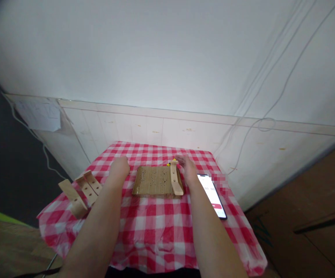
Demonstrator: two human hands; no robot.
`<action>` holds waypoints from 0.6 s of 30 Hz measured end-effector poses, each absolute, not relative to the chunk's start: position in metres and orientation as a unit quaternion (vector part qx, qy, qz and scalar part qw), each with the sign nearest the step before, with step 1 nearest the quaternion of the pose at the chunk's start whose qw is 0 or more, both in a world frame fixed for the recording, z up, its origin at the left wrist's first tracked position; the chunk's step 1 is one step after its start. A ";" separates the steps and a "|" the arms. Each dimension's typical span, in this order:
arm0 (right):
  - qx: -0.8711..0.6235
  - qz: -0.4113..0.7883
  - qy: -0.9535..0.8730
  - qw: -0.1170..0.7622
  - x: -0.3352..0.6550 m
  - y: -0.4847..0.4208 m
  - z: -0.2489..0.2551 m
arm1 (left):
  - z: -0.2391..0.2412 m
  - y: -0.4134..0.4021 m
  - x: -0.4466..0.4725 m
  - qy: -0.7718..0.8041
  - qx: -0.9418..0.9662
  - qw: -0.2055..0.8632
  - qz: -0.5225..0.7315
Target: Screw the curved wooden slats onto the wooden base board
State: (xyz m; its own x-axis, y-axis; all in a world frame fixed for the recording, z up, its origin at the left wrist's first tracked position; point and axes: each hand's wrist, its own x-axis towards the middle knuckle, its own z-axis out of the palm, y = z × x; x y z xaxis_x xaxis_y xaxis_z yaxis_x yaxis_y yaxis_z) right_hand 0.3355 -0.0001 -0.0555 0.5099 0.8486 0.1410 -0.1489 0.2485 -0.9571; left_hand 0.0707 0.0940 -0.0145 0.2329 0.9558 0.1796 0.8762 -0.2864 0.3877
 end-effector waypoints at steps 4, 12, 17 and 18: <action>-0.474 0.370 -0.315 0.734 0.337 0.001 -0.052 | -0.006 0.084 0.095 0.528 0.783 0.137 0.299; -0.439 0.411 -0.207 0.772 0.338 0.002 -0.048 | -0.005 0.055 0.133 0.293 0.754 0.400 0.431; -0.456 0.398 -0.198 0.771 0.340 0.009 -0.056 | -0.002 0.043 0.140 0.267 0.712 0.495 0.420; -0.461 0.391 -0.199 0.771 0.341 0.010 -0.058 | -0.003 0.042 0.142 0.261 0.706 0.507 0.419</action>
